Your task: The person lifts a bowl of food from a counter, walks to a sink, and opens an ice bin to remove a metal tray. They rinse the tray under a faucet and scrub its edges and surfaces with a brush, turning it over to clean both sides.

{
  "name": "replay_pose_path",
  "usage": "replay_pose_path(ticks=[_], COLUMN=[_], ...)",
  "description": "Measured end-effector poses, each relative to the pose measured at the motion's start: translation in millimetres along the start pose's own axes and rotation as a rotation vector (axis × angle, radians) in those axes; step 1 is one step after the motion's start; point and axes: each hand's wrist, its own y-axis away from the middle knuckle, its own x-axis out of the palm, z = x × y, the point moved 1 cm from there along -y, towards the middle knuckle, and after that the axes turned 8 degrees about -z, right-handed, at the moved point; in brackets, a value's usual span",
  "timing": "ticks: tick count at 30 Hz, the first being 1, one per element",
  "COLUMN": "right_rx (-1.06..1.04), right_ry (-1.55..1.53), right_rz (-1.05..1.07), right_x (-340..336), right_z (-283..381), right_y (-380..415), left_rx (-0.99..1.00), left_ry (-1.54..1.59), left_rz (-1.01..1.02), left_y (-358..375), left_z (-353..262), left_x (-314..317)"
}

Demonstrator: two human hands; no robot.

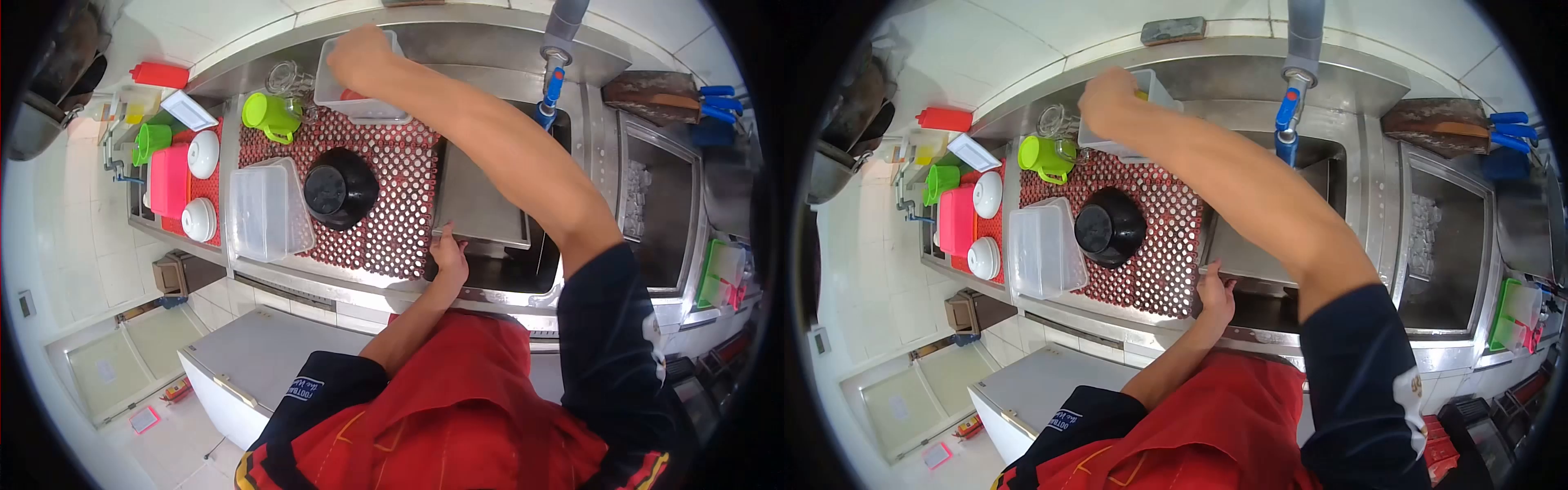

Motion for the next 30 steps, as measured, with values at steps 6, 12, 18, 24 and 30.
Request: replay_pose_path(ticks=[6,12,18,24,30], right_rx=[-0.041,0.517,0.622,0.537,0.698], right_ry=[-0.288,-0.247,-0.271,-0.239,-0.270], right_rz=[-0.419,0.098,0.036,0.100,0.141], right_x=[-96.4,-68.9,63.8,91.9,58.4], right_z=[10.8,-5.4,-29.9,-47.9,-52.6], right_y=[175.8,333.0,367.7,327.9,341.3], left_rx=[0.025,0.077,0.100,0.071,0.162], left_ry=[0.147,-0.101,-0.219,-0.266,-0.414], left_rz=[0.224,0.158,0.130,0.194,0.230], left_y=[-28.0,21.6,47.6,58.8,84.3], left_z=[29.6,-5.5,-24.6,-34.6,-30.0], left_x=[21.5,40.9,43.0,44.0,54.7])
